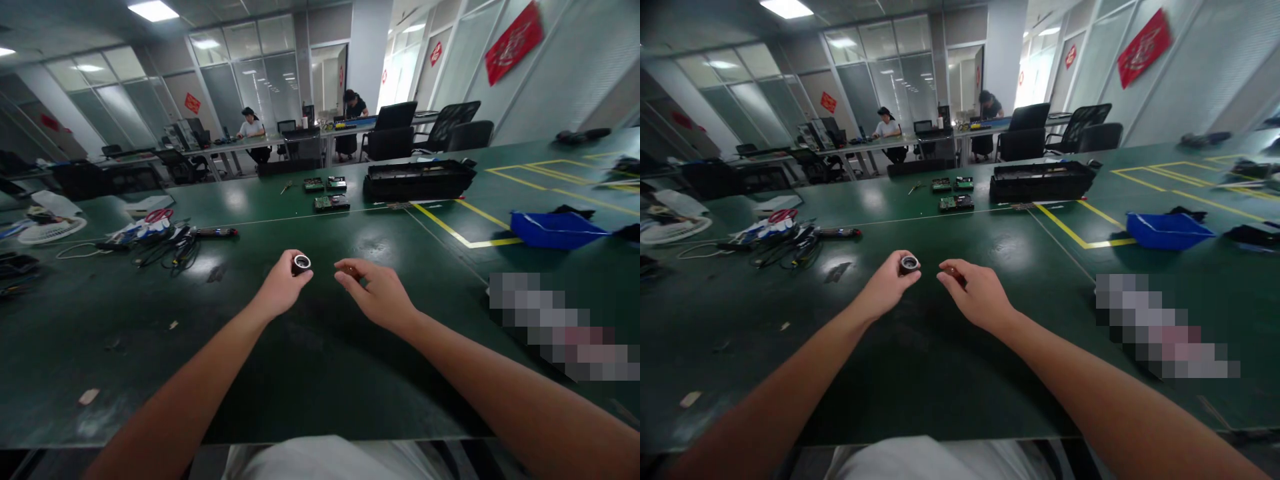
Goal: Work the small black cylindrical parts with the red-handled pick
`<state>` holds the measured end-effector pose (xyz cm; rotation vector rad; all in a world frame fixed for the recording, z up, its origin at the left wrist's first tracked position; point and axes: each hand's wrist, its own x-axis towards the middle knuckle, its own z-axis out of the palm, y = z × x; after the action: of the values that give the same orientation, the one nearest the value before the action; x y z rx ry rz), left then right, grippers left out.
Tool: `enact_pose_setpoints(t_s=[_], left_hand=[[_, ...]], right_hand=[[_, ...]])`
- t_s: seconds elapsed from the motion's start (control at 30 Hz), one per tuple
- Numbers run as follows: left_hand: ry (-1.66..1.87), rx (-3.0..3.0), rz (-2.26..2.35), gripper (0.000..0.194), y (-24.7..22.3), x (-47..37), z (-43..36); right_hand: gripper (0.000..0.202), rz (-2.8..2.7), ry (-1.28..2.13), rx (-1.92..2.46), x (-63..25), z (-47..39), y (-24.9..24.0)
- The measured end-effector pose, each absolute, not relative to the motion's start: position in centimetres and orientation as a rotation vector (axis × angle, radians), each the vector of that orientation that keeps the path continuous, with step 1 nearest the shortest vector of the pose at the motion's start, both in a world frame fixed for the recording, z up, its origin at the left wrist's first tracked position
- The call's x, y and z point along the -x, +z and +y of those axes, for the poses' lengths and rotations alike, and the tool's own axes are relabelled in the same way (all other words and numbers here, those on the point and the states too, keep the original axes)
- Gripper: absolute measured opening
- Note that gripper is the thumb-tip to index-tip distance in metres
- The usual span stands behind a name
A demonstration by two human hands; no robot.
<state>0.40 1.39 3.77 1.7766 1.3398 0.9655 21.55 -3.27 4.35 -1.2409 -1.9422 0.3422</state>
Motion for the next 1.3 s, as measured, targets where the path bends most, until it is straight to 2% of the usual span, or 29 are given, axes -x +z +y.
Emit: enact_pose_setpoints(t_s=[0.17,0.37,0.5,0.67,0.97,1.03,1.2,1.3], left_hand=[[0.854,-2.074,1.207,0.030,1.4,-0.1,0.5],[0.804,-2.102,1.225,0.036,1.2,0.1,0.1],[0.805,-2.078,1.213,0.046,1.2,-0.6,-0.2],[0.817,-2.084,1.203,0.039,1.4,-0.5,-0.4],[0.775,-2.142,1.195,0.042,1.1,0.5,0.1],[0.751,-2.212,1.209,0.042,1.0,0.8,0.3],[0.733,-2.294,1.246,0.041,1.0,1.1,0.3],[0.721,-2.309,1.256,0.041,1.0,1.1,0.3]], right_hand=[[0.021,-1.953,0.278,1.205,-21.5,-3.8,4.8],[0.019,-1.684,0.248,1.111,-22.0,-4.2,4.5],[0.019,-1.711,0.301,1.151,-21.9,-3.9,4.3],[0.018,-1.752,0.329,1.193,-21.7,-3.8,4.4],[0.020,-1.675,0.402,1.250,-21.6,-3.4,4.3],[0.023,-1.703,0.361,1.292,-21.7,-3.4,4.4],[0.048,-1.750,0.205,1.413,-21.9,-3.4,4.4],[0.046,-1.778,0.199,1.410,-22.0,-3.4,4.5]])
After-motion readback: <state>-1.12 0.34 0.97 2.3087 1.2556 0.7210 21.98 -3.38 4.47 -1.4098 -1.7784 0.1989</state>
